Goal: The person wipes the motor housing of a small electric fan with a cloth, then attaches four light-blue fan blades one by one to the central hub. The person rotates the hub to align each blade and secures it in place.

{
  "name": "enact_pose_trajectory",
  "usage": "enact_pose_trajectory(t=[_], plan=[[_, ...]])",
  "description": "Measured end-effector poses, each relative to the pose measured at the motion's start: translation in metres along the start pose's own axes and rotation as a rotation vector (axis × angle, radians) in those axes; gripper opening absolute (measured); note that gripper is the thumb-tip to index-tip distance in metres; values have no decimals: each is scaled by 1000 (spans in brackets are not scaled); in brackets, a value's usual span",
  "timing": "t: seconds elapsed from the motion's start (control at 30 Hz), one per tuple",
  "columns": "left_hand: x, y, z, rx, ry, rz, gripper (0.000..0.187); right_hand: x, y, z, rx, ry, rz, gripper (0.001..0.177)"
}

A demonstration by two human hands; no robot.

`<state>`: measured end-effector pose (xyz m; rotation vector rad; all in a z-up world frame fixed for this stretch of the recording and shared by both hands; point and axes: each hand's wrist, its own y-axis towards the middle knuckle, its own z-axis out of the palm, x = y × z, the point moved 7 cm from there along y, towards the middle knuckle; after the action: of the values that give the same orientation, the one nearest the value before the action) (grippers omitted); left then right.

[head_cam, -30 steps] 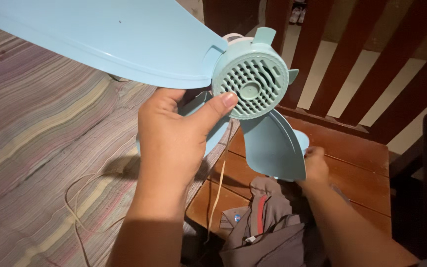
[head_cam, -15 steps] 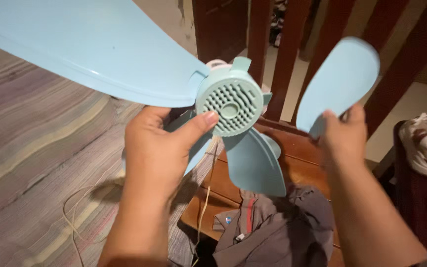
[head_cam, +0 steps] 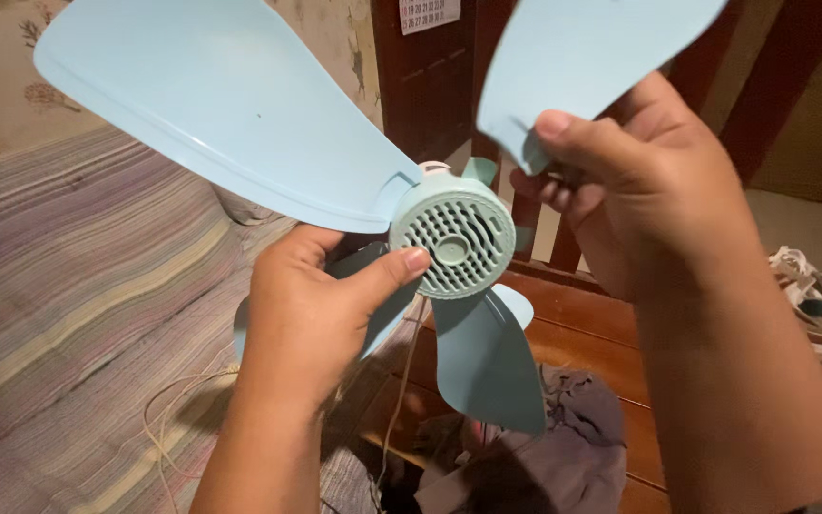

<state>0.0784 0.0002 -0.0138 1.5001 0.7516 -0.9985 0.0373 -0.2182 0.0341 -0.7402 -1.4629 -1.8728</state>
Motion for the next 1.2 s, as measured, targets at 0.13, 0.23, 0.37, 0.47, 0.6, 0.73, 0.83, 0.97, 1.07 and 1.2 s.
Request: enact_pose_trajectory(t=[0.13,0.23,0.37,0.47,0.6,0.73,0.83,0.97,1.07,1.2], plan=[[-5,-4,-1,6,-11,-14,30,6,-5,7,11,-45,13,34],[-8,-7,0,22,-60,-24,31,10,-4,4,-41,-62,13,35],[-12,-9,2,42,-93,-27,32,10,-3,6,-63,-133,15,37],[-15,-10,0,20,-30,-42,34,11,-2,10,6,-42,-1,39],[-16,-11,-4,22,-8,-73,34,11,-3,14,19,-63,6,38],[-19,-10,-4,40,2,-38,35,9,-2,17,-4,-167,31,36],[-18,-10,-5,42,7,-56,35,11,-3,22,53,-224,10,31],[-24,-11,-5,58,-8,10,34,13,-2,22,69,-195,-11,31],[-23,-13,-5,41,-71,-39,34,13,-2,13,-27,-75,31,33],[-23,-14,-8,6,9,-94,33,15,-3,19,57,-32,16,35]])
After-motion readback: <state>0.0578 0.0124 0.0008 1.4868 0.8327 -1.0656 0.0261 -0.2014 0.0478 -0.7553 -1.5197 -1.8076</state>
